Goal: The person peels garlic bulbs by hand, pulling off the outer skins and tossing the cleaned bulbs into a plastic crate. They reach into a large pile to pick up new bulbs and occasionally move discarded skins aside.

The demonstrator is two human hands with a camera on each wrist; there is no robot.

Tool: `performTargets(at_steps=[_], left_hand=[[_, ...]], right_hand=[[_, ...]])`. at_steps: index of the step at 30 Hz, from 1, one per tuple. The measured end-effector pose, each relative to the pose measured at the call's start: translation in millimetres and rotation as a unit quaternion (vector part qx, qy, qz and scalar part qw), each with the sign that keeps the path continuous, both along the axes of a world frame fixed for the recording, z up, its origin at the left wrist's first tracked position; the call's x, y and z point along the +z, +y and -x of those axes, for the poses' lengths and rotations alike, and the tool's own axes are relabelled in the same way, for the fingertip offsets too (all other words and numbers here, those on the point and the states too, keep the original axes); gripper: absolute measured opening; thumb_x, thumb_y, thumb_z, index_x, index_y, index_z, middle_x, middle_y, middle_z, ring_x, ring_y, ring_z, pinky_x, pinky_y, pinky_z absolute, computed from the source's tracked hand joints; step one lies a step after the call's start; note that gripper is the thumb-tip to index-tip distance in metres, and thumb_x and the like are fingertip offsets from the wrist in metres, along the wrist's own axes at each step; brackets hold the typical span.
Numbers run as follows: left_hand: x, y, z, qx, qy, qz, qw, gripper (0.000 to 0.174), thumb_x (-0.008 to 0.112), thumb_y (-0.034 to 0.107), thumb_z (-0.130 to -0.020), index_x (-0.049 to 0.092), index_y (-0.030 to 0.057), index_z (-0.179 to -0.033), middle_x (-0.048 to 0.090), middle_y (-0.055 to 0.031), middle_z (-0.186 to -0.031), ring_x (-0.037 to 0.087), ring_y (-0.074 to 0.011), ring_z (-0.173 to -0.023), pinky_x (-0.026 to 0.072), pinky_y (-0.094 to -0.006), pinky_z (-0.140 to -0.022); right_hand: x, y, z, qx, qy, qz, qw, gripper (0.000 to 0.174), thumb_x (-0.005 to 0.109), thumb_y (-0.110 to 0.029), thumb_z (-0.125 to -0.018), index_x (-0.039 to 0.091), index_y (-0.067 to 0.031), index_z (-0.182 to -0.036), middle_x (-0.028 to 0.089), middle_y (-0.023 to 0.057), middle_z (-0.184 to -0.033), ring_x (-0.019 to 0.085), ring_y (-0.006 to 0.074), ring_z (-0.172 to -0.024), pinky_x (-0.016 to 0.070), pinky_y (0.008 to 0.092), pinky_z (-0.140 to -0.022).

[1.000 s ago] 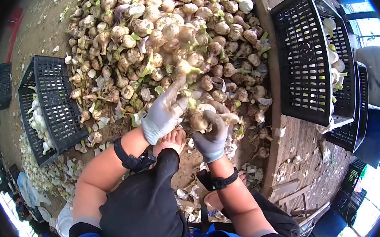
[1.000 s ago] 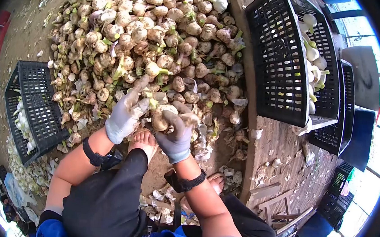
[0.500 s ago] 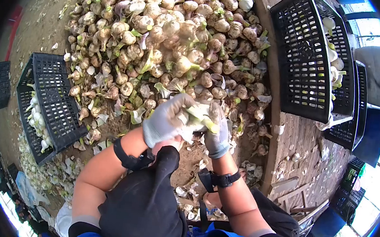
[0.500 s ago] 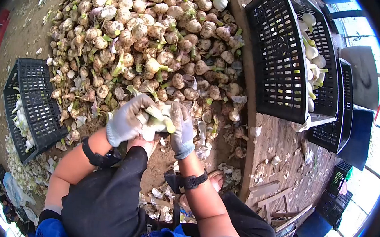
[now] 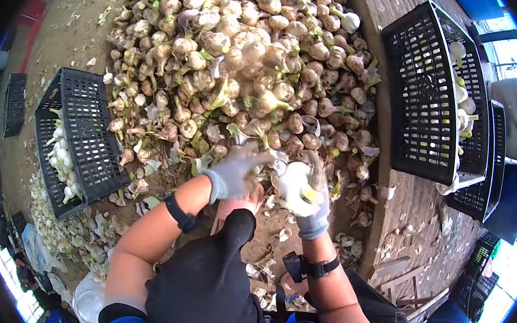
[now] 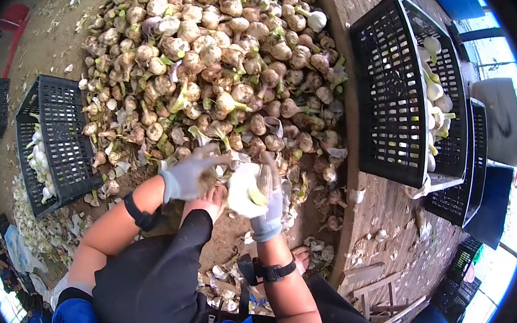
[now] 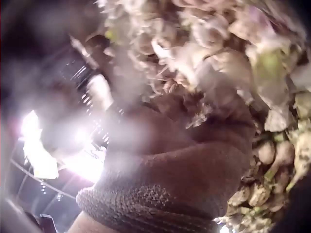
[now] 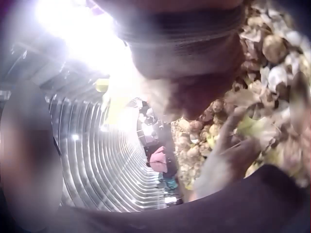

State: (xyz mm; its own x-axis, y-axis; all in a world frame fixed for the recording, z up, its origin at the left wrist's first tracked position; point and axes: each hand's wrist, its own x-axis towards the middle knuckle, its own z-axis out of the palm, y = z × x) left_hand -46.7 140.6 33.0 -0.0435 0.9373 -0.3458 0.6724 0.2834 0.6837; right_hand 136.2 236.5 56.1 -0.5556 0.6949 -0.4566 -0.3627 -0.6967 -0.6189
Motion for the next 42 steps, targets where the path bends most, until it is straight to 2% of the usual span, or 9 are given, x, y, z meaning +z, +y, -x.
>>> performTargets(at_steps=[2, 8, 18, 21, 24, 27, 32, 37, 42], left_hand=[[-12, -2, -22, 0.070, -0.321, -0.084, 0.941, 0.091, 0.079, 0.011, -0.071, 0.026, 0.0090, -0.145, 0.035, -0.0174, -0.142, 0.041, -0.0254, -0.128, 0.0394, -0.0391, -0.102], [18, 22, -38, 0.231, -0.348, -0.165, 0.893, 0.034, 0.056, 0.000, -0.090, 0.053, 0.0013, -0.124, 0.060, -0.0099, -0.121, 0.057, -0.0147, -0.108, 0.0439, -0.0276, -0.095], [17, 23, -25, 0.360, -0.466, -0.141, 0.796, 0.022, 0.058, 0.000, -0.090, 0.052, -0.0023, -0.112, 0.063, -0.0065, -0.105, 0.058, -0.0113, -0.089, 0.0479, -0.0253, -0.080], [-8, 23, -15, 0.334, -0.408, -0.095, 0.844, 0.039, 0.053, -0.001, -0.091, 0.046, -0.0014, -0.130, 0.061, -0.0061, -0.112, 0.056, -0.0115, -0.103, 0.0454, -0.0279, -0.091], [-18, 17, -1, 0.269, -0.085, 0.065, 0.957, 0.055, 0.065, 0.012, -0.084, 0.043, 0.0050, -0.134, 0.059, -0.0171, -0.114, 0.059, -0.0277, -0.103, 0.0453, -0.0316, -0.092], [1, 2, 5, 0.017, 0.242, 0.130, 0.961, 0.073, 0.073, 0.011, -0.071, 0.039, 0.0072, -0.136, 0.050, -0.0162, -0.120, 0.055, -0.0294, -0.106, 0.0457, -0.0353, -0.091], [44, 5, -16, 0.142, -0.397, -0.150, 0.895, 0.071, 0.073, 0.000, -0.073, 0.034, 0.0075, -0.133, 0.046, -0.0090, -0.118, 0.053, -0.0189, -0.100, 0.0460, -0.0297, -0.086], [48, 12, -14, 0.140, -0.093, -0.275, 0.947, 0.024, 0.068, 0.001, -0.074, 0.061, 0.0082, -0.096, 0.063, -0.0105, -0.086, 0.064, -0.0300, -0.079, 0.0514, -0.0326, -0.069], [57, 10, -6, 0.019, -0.028, -0.303, 0.952, 0.043, 0.062, -0.004, -0.058, 0.062, 0.0065, -0.099, 0.063, -0.0122, -0.090, 0.063, -0.0324, -0.083, 0.0520, -0.0362, -0.071]], right_hand=[[-49, 5, -8, 0.026, -0.332, -0.388, 0.860, 0.050, 0.055, -0.020, -0.094, 0.038, -0.0042, -0.139, 0.059, 0.0136, -0.110, 0.061, 0.0213, -0.094, 0.0509, 0.0319, -0.084], [-19, -3, 27, -0.018, -0.321, -0.306, 0.896, 0.041, 0.046, -0.029, -0.099, 0.051, 0.0027, -0.124, 0.058, 0.0146, -0.119, 0.056, 0.0214, -0.107, 0.0434, 0.0312, -0.094], [-18, 7, 7, 0.080, -0.004, -0.081, 0.994, 0.067, 0.049, -0.057, -0.091, 0.047, 0.0020, -0.124, 0.060, 0.0119, -0.111, 0.060, 0.0210, -0.099, 0.0495, 0.0330, -0.089], [8, 0, 16, 0.081, -0.062, -0.128, 0.987, 0.084, 0.062, -0.062, -0.079, 0.045, 0.0035, -0.127, 0.059, 0.0125, -0.114, 0.061, 0.0189, -0.099, 0.0496, 0.0318, -0.089], [-8, 0, -8, 0.162, 0.220, 0.067, 0.960, 0.077, 0.072, -0.034, -0.081, 0.037, 0.0030, -0.138, 0.059, 0.0110, -0.114, 0.061, 0.0161, -0.096, 0.0495, 0.0292, -0.086], [13, 1, -2, 0.159, 0.082, 0.015, 0.984, 0.073, 0.065, -0.021, -0.086, 0.027, -0.0011, -0.145, 0.054, 0.0101, -0.123, 0.056, 0.0153, -0.106, 0.0477, 0.0289, -0.089], [2, 3, 14, 0.097, -0.172, -0.251, 0.948, 0.050, 0.059, -0.016, -0.089, 0.038, -0.0009, -0.131, 0.053, 0.0106, -0.118, 0.052, 0.0187, -0.111, 0.0455, 0.0313, -0.094], [-3, 4, 18, 0.086, -0.144, -0.144, 0.975, 0.041, 0.062, -0.026, -0.091, 0.045, 0.0004, -0.116, 0.057, 0.0099, -0.101, 0.059, 0.0135, -0.084, 0.0515, 0.0282, -0.074], [2, 21, 7, 0.157, -0.203, -0.120, 0.959, 0.028, 0.063, -0.031, -0.091, 0.052, -0.0074, -0.083, 0.053, -0.0010, -0.066, 0.052, 0.0074, -0.056, 0.0400, 0.0217, -0.048]])
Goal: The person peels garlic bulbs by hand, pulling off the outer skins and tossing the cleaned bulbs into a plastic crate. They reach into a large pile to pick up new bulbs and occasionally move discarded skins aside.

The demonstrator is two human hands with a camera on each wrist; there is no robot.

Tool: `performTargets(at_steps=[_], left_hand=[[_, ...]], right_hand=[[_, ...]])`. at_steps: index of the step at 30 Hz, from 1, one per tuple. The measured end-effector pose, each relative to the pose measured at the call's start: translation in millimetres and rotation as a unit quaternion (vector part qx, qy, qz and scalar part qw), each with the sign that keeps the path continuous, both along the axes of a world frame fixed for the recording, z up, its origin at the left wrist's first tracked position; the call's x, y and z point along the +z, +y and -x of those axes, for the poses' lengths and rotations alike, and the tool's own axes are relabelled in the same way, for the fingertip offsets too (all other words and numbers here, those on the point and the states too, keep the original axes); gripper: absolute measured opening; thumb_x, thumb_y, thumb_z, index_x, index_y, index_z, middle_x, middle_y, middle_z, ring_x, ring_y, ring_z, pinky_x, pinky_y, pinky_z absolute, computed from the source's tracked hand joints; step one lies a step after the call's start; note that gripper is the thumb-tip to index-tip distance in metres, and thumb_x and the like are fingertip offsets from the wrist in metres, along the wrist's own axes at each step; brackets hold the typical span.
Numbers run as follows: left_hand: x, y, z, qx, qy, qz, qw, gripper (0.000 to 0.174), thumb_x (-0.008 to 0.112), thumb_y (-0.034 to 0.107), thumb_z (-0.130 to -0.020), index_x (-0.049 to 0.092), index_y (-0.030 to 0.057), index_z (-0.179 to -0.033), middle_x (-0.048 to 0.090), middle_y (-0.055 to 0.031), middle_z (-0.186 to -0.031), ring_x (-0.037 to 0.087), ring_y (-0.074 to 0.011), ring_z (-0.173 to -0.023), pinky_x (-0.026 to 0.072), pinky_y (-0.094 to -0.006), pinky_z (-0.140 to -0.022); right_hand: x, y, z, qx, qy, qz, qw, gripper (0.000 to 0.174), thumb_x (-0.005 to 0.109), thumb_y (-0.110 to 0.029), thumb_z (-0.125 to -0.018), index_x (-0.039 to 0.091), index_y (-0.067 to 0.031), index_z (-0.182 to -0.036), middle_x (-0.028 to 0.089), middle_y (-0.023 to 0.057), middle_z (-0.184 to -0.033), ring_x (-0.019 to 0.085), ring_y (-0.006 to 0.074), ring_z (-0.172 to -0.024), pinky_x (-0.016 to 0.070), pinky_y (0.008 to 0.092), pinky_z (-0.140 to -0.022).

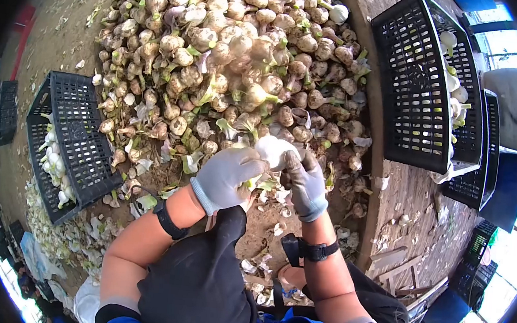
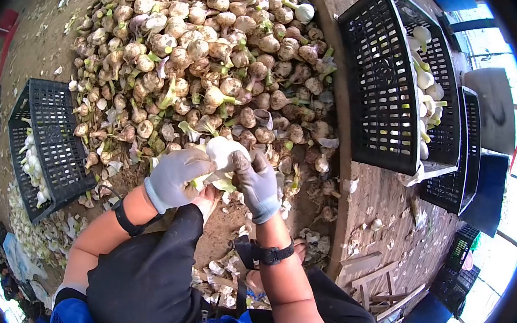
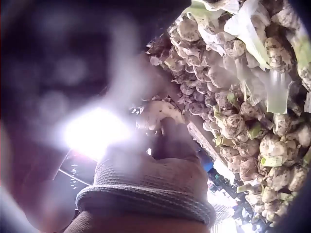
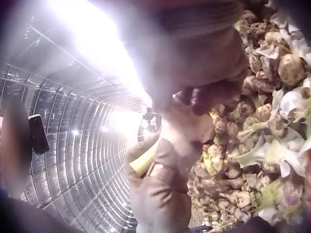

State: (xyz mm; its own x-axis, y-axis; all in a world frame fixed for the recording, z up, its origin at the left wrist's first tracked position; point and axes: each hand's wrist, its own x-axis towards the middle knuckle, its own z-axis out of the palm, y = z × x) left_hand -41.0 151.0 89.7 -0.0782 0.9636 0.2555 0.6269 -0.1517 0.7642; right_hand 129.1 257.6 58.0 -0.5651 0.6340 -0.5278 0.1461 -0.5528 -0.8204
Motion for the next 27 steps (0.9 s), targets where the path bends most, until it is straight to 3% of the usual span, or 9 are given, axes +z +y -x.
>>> performTargets(at_steps=[5, 10, 13, 16, 19, 22, 24, 26, 27], left_hand=[[-10, -12, 1, 0.060, -0.272, 0.029, 0.960, 0.029, 0.064, -0.003, -0.068, 0.062, 0.0044, -0.096, 0.063, -0.0118, -0.089, 0.063, -0.0290, -0.084, 0.0507, -0.0341, -0.074], [-8, -10, 18, 0.020, -0.145, -0.024, 0.989, 0.026, 0.064, -0.005, -0.070, 0.062, 0.0038, -0.094, 0.063, -0.0115, -0.087, 0.063, -0.0280, -0.082, 0.0501, -0.0334, -0.073], [2, -6, 17, -0.039, -0.048, -0.030, 0.998, 0.028, 0.063, -0.007, -0.068, 0.061, 0.0038, -0.093, 0.063, -0.0115, -0.087, 0.062, -0.0293, -0.080, 0.0497, -0.0338, -0.071], [-8, -11, 12, -0.032, -0.081, -0.024, 0.996, 0.020, 0.067, -0.001, -0.075, 0.062, 0.0056, -0.092, 0.064, -0.0090, -0.087, 0.063, -0.0234, -0.077, 0.0499, -0.0308, -0.068], [-19, -21, 12, 0.084, -0.536, 0.096, 0.835, 0.020, 0.071, 0.014, -0.084, 0.060, 0.0084, -0.100, 0.065, -0.0034, -0.089, 0.061, -0.0088, -0.074, 0.0536, -0.0255, -0.067], [-26, -35, 21, 0.116, -0.736, 0.092, 0.660, 0.028, 0.062, 0.010, -0.088, 0.056, 0.0088, -0.115, 0.064, -0.0140, -0.108, 0.067, -0.0266, -0.092, 0.0597, -0.0414, -0.078], [-28, -36, 26, 0.104, -0.791, 0.088, 0.597, 0.019, 0.056, -0.001, -0.088, 0.054, 0.0056, -0.106, 0.065, -0.0156, -0.104, 0.066, -0.0311, -0.096, 0.0593, -0.0439, -0.075], [-37, -37, 22, 0.163, -0.824, 0.110, 0.532, 0.017, 0.055, -0.001, -0.088, 0.054, 0.0051, -0.105, 0.063, -0.0164, -0.106, 0.066, -0.0308, -0.096, 0.0590, -0.0454, -0.074], [-26, -31, 20, 0.126, -0.804, 0.095, 0.574, 0.016, 0.059, 0.001, -0.088, 0.055, 0.0050, -0.102, 0.064, -0.0134, -0.105, 0.066, -0.0286, -0.093, 0.0585, -0.0404, -0.075]], right_hand=[[22, 5, -6, -0.002, 0.113, 0.083, 0.990, 0.024, 0.062, -0.023, -0.092, 0.054, -0.0063, -0.076, 0.057, 0.0020, -0.067, 0.055, 0.0101, -0.054, 0.0421, 0.0223, -0.048], [26, 15, -2, -0.093, 0.070, 0.114, 0.987, 0.020, 0.059, -0.023, -0.093, 0.057, -0.0051, -0.084, 0.060, 0.0041, -0.075, 0.056, 0.0100, -0.059, 0.0444, 0.0227, -0.052], [23, 12, -2, 0.107, -0.010, 0.033, 0.994, 0.021, 0.062, -0.024, -0.092, 0.058, -0.0043, -0.086, 0.061, 0.0041, -0.076, 0.056, 0.0093, -0.061, 0.0457, 0.0216, -0.055], [31, 14, -11, 0.025, 0.096, 0.131, 0.986, 0.022, 0.064, -0.025, -0.090, 0.058, -0.0033, -0.088, 0.061, 0.0046, -0.076, 0.057, 0.0097, -0.063, 0.0470, 0.0232, -0.054], [27, 30, -27, -0.035, 0.229, 0.147, 0.962, 0.019, 0.065, -0.019, -0.087, 0.057, -0.0021, -0.091, 0.059, 0.0046, -0.073, 0.056, 0.0094, -0.062, 0.0456, 0.0214, -0.051], [20, 46, -39, -0.183, 0.530, 0.177, 0.809, 0.027, 0.063, -0.014, -0.086, 0.054, 0.0029, -0.105, 0.055, 0.0030, -0.072, 0.050, 0.0070, -0.056, 0.0382, 0.0133, -0.051], [17, 56, -45, -0.090, 0.047, 0.003, 0.995, 0.029, 0.062, -0.022, -0.084, 0.060, -0.0079, -0.110, 0.066, 0.0060, -0.091, 0.066, 0.0181, -0.076, 0.0516, 0.0288, -0.070], [-37, 43, -51, 0.201, -0.166, -0.460, 0.849, 0.032, 0.066, -0.016, -0.082, 0.058, -0.0045, -0.112, 0.064, 0.0065, -0.095, 0.064, 0.0141, -0.080, 0.0491, 0.0239, -0.069], [-32, 29, -42, 0.164, -0.098, -0.364, 0.912, 0.034, 0.068, -0.014, -0.080, 0.057, -0.0036, -0.110, 0.063, 0.0055, -0.094, 0.061, 0.0121, -0.079, 0.0481, 0.0236, -0.066]])
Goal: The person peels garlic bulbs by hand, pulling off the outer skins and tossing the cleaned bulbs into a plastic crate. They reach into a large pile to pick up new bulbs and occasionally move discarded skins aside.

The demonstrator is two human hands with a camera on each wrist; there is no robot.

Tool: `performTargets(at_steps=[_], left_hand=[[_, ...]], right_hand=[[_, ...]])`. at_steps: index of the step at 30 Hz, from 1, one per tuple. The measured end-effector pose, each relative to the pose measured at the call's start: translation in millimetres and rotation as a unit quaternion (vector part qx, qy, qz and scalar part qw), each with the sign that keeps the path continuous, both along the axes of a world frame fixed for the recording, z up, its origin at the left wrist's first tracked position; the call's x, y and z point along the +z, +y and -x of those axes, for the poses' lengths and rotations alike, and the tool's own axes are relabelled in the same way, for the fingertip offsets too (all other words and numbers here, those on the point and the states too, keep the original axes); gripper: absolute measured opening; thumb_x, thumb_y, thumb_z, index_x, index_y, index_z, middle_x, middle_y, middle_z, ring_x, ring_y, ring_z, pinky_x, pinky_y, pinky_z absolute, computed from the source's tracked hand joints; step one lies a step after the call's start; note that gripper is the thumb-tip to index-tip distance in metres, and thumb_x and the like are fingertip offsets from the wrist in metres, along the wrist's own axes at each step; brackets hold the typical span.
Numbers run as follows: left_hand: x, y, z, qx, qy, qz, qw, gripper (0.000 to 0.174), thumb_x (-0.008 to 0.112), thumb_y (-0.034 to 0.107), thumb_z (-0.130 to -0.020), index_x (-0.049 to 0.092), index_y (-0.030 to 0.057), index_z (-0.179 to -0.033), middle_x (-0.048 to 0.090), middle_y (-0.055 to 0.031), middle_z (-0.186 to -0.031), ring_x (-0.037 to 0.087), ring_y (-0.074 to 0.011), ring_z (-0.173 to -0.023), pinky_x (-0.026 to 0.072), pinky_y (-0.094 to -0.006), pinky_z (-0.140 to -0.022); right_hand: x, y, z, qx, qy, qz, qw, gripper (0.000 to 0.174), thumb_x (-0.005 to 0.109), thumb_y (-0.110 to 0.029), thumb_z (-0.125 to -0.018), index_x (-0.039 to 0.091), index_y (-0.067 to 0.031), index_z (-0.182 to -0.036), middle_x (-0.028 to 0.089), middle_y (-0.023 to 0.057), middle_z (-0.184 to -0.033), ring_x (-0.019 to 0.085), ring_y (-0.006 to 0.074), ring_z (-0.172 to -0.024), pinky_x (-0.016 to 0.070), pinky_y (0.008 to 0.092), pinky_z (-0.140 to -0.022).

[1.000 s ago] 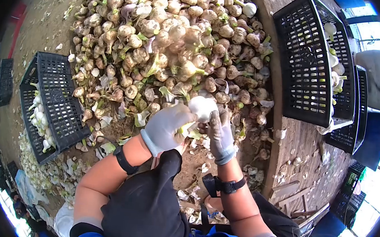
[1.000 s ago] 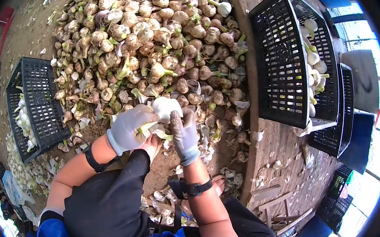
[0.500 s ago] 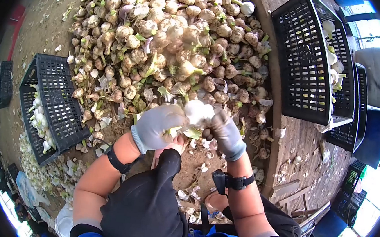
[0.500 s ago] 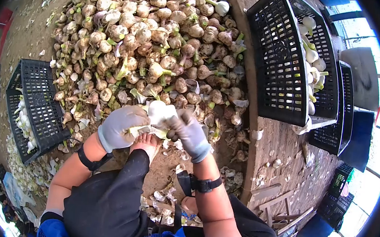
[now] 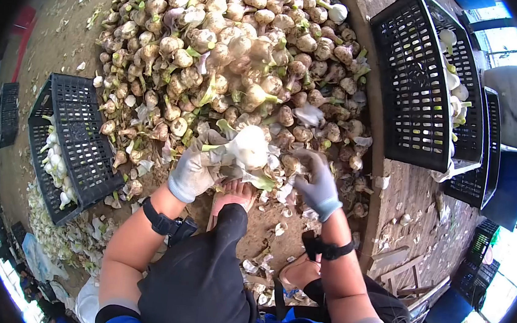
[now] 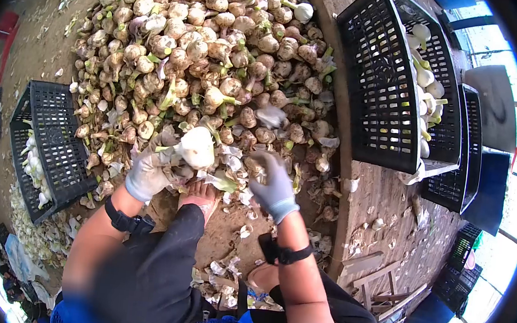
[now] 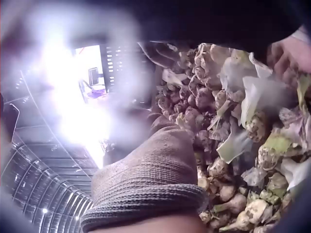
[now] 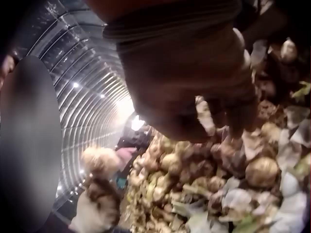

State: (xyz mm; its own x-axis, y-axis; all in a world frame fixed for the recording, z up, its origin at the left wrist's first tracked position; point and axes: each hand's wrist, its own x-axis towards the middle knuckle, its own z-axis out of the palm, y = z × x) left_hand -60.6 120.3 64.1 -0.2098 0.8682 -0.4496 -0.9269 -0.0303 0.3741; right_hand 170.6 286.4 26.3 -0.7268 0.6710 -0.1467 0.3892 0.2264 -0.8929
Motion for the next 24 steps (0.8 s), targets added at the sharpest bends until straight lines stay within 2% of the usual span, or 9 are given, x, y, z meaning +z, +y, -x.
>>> performTargets(at_steps=[2, 5, 7, 11, 15, 17, 19, 21, 24], left_hand=[[-12, -2, -6, -0.010, 0.127, 0.039, 0.991, 0.015, 0.061, 0.002, -0.087, 0.056, 0.0062, -0.101, 0.064, -0.0124, -0.099, 0.066, -0.0270, -0.092, 0.0581, -0.0405, -0.076], [1, 1, -15, -0.025, 0.363, 0.094, 0.927, 0.013, 0.067, 0.006, -0.086, 0.057, 0.0051, -0.094, 0.061, -0.0071, -0.085, 0.064, -0.0182, -0.082, 0.0545, -0.0339, -0.073], [9, 3, -18, -0.090, 0.670, 0.051, 0.735, 0.016, 0.070, 0.009, -0.084, 0.058, 0.0019, -0.092, 0.061, -0.0059, -0.083, 0.061, -0.0144, -0.074, 0.0496, -0.0285, -0.067], [13, 2, -20, -0.067, 0.747, 0.007, 0.662, 0.014, 0.071, 0.010, -0.084, 0.060, 0.0022, -0.090, 0.062, -0.0046, -0.082, 0.058, -0.0104, -0.075, 0.0468, -0.0263, -0.066], [7, -5, -18, -0.036, 0.625, 0.037, 0.779, 0.013, 0.068, 0.006, -0.085, 0.059, 0.0046, -0.093, 0.061, -0.0024, -0.086, 0.059, -0.0103, -0.077, 0.0478, -0.0252, -0.069], [11, -4, -15, -0.025, 0.312, 0.088, 0.946, 0.017, 0.067, 0.003, -0.085, 0.055, 0.0060, -0.097, 0.060, -0.0004, -0.091, 0.060, -0.0098, -0.081, 0.0488, -0.0247, -0.072], [-1, -7, -9, -0.057, 0.299, 0.101, 0.947, 0.018, 0.066, 0.005, -0.087, 0.053, 0.0064, -0.099, 0.060, -0.0009, -0.094, 0.060, -0.0092, -0.087, 0.0493, -0.0243, -0.072], [-8, -4, -11, -0.046, 0.229, 0.095, 0.968, 0.016, 0.065, 0.008, -0.088, 0.054, 0.0064, -0.099, 0.062, -0.0032, -0.095, 0.060, -0.0103, -0.087, 0.0494, -0.0248, -0.073], [3, 1, -12, -0.119, 0.258, 0.122, 0.951, 0.016, 0.065, 0.010, -0.088, 0.055, 0.0061, -0.100, 0.063, -0.0059, -0.095, 0.061, -0.0125, -0.086, 0.0498, -0.0256, -0.071]], right_hand=[[21, -27, 23, -0.077, 0.055, 0.179, 0.979, 0.032, 0.075, -0.011, -0.075, 0.055, -0.0044, -0.098, 0.056, 0.0008, -0.083, 0.052, 0.0087, -0.070, 0.0445, 0.0243, -0.060], [58, -36, 49, -0.043, -0.020, 0.008, 0.999, 0.031, 0.077, -0.025, -0.073, 0.055, -0.0047, -0.081, 0.054, 0.0065, -0.073, 0.053, 0.0177, -0.061, 0.0442, 0.0301, -0.055], [67, -40, 60, -0.036, -0.085, -0.083, 0.992, 0.028, 0.070, -0.030, -0.078, 0.056, -0.0049, -0.078, 0.058, 0.0129, -0.074, 0.058, 0.0305, -0.063, 0.0469, 0.0392, -0.058], [52, -37, 56, -0.027, -0.086, -0.088, 0.992, 0.021, 0.063, -0.024, -0.081, 0.056, -0.0044, -0.079, 0.060, 0.0176, -0.077, 0.060, 0.0355, -0.068, 0.0480, 0.0435, -0.061], [9, -7, 23, -0.090, -0.262, -0.101, 0.956, 0.022, 0.060, -0.022, -0.082, 0.057, -0.0018, -0.074, 0.061, 0.0207, -0.075, 0.059, 0.0374, -0.067, 0.0485, 0.0426, -0.062], [-8, -2, 4, -0.115, -0.181, -0.091, 0.972, 0.024, 0.061, -0.022, -0.081, 0.057, -0.0005, -0.072, 0.059, 0.0203, -0.071, 0.061, 0.0333, -0.065, 0.0480, 0.0417, -0.060], [4, -12, 10, -0.160, 0.029, 0.285, 0.945, 0.029, 0.060, -0.028, -0.090, 0.055, 0.0001, -0.093, 0.061, 0.0092, -0.079, 0.065, 0.0161, -0.072, 0.0517, 0.0280, -0.062], [24, -19, 18, -0.096, 0.112, 0.471, 0.870, 0.036, 0.058, -0.032, -0.094, 0.051, 0.0006, -0.106, 0.062, 0.0066, -0.086, 0.065, 0.0144, -0.074, 0.0521, 0.0235, -0.064], [39, -33, 36, -0.023, 0.054, 0.361, 0.931, 0.041, 0.061, -0.029, -0.092, 0.051, 0.0038, -0.115, 0.061, 0.0026, -0.082, 0.059, 0.0080, -0.068, 0.0492, 0.0224, -0.060]])
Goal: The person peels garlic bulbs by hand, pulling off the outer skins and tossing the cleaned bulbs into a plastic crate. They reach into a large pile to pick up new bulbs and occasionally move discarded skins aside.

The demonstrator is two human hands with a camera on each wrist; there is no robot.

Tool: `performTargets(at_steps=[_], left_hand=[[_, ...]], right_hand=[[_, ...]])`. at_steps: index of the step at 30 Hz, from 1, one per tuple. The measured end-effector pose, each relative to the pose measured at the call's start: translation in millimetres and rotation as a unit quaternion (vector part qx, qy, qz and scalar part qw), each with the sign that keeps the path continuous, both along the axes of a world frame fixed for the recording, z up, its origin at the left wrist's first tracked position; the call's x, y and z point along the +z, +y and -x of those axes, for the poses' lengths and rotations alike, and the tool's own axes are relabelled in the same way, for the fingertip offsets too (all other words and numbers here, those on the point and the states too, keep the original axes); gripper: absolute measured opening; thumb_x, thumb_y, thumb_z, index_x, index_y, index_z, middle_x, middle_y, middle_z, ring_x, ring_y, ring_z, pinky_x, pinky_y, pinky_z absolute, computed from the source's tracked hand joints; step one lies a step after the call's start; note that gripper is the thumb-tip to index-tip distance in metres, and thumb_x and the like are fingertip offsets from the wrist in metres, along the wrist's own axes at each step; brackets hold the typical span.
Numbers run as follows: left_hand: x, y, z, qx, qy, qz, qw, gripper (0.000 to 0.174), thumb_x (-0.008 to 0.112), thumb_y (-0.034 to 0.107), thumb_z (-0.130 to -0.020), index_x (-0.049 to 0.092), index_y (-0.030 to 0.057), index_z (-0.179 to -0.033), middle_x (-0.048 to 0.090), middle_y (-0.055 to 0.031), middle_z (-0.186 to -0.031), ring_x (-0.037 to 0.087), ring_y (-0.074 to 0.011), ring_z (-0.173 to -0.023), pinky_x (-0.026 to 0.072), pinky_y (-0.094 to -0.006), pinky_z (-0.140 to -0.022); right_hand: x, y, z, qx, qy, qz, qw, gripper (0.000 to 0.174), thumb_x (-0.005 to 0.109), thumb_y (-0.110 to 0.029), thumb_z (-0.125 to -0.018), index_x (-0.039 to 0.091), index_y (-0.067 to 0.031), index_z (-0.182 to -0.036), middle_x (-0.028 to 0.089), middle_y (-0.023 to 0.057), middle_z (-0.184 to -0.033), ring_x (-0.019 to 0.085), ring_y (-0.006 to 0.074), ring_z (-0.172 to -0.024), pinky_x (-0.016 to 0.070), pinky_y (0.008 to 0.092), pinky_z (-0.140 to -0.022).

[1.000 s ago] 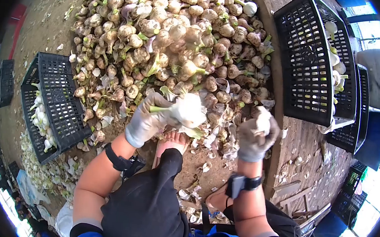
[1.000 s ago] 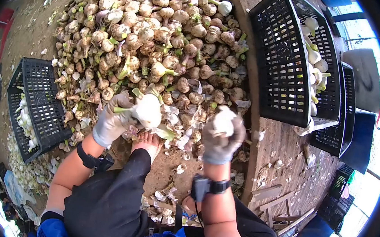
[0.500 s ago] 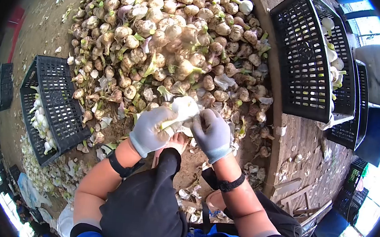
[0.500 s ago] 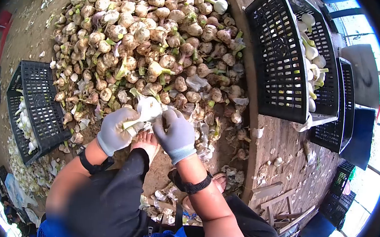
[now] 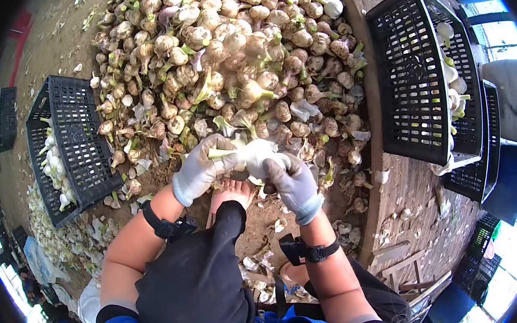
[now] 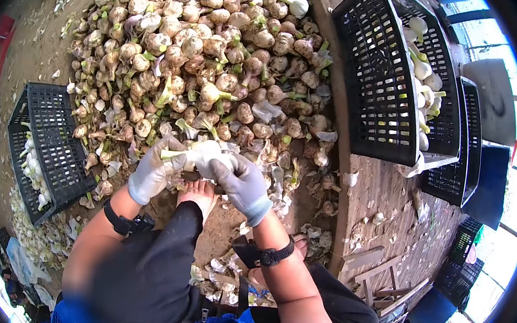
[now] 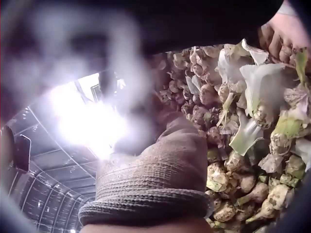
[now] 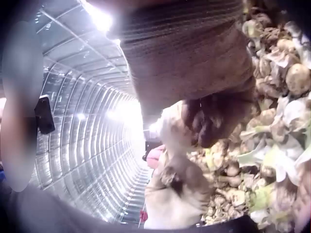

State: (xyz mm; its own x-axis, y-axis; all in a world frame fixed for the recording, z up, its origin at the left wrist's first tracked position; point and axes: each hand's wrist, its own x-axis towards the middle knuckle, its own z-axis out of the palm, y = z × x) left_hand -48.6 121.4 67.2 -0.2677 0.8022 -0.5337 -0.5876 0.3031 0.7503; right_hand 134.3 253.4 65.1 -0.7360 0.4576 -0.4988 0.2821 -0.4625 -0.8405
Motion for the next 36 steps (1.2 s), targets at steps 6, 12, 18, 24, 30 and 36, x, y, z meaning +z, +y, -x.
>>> performTargets(at_steps=[6, 12, 18, 24, 30, 36], left_hand=[[-3, -2, 9, -0.002, -0.262, -0.044, 0.964, 0.021, 0.065, 0.008, -0.085, 0.055, 0.0033, -0.103, 0.063, -0.0109, -0.091, 0.065, -0.0231, -0.078, 0.0579, -0.0361, -0.061], [-13, -11, 12, -0.042, -0.349, -0.038, 0.935, 0.034, 0.066, 0.009, -0.081, 0.053, -0.0013, -0.110, 0.063, -0.0165, -0.097, 0.065, -0.0243, -0.076, 0.0561, -0.0348, -0.063], [-37, -20, 9, 0.040, -0.445, -0.044, 0.893, 0.038, 0.059, 0.012, -0.086, 0.050, -0.0013, -0.120, 0.063, -0.0169, -0.096, 0.065, -0.0267, -0.079, 0.0554, -0.0369, -0.063], [-19, -12, 5, -0.146, -0.306, -0.020, 0.941, 0.035, 0.055, 0.017, -0.092, 0.051, -0.0040, -0.120, 0.063, -0.0188, -0.094, 0.065, -0.0265, -0.078, 0.0568, -0.0400, -0.069], [-24, -26, 4, -0.161, -0.221, -0.032, 0.961, 0.032, 0.056, 0.015, -0.093, 0.053, -0.0047, -0.117, 0.066, -0.0155, -0.091, 0.067, -0.0246, -0.073, 0.0550, -0.0349, -0.069], [-13, 1, -7, -0.210, -0.056, 0.017, 0.976, 0.037, 0.054, 0.021, -0.095, 0.052, -0.0025, -0.123, 0.065, -0.0090, -0.100, 0.063, -0.0171, -0.088, 0.0509, -0.0293, -0.079]], right_hand=[[-6, -27, -11, -0.221, 0.340, 0.318, 0.857, 0.026, 0.060, -0.021, -0.086, 0.055, 0.0002, -0.101, 0.061, 0.0048, -0.081, 0.058, 0.0093, -0.069, 0.0500, 0.0234, -0.063], [20, 25, -38, -0.226, 0.533, 0.321, 0.750, 0.026, 0.059, -0.023, -0.083, 0.057, -0.0026, -0.099, 0.054, -0.0033, -0.056, 0.044, 0.0064, -0.039, 0.0434, 0.0189, -0.047], [-2, 9, -31, -0.009, 0.105, -0.159, 0.982, 0.084, 0.075, -0.012, -0.077, 0.028, -0.0078, -0.146, 0.031, 0.0169, -0.147, 0.041, 0.0291, -0.130, 0.0326, 0.0399, -0.109], [12, -24, 6, -0.156, 0.074, -0.248, 0.953, 0.024, 0.063, -0.016, -0.090, 0.068, 0.0006, -0.107, 0.067, 0.0145, -0.107, 0.063, 0.0257, -0.102, 0.0488, 0.0314, -0.089], [-22, -12, 0, -0.322, 0.097, 0.119, 0.934, 0.036, 0.050, -0.037, -0.097, 0.055, -0.0011, -0.097, 0.061, 0.0066, -0.082, 0.063, 0.0206, -0.081, 0.0535, 0.0321, -0.074], [-14, -38, -3, -0.148, 0.038, -0.227, 0.962, 0.054, 0.067, -0.034, -0.086, 0.047, -0.0037, -0.125, 0.056, 0.0080, -0.102, 0.057, 0.0164, -0.101, 0.0466, 0.0281, -0.088]])
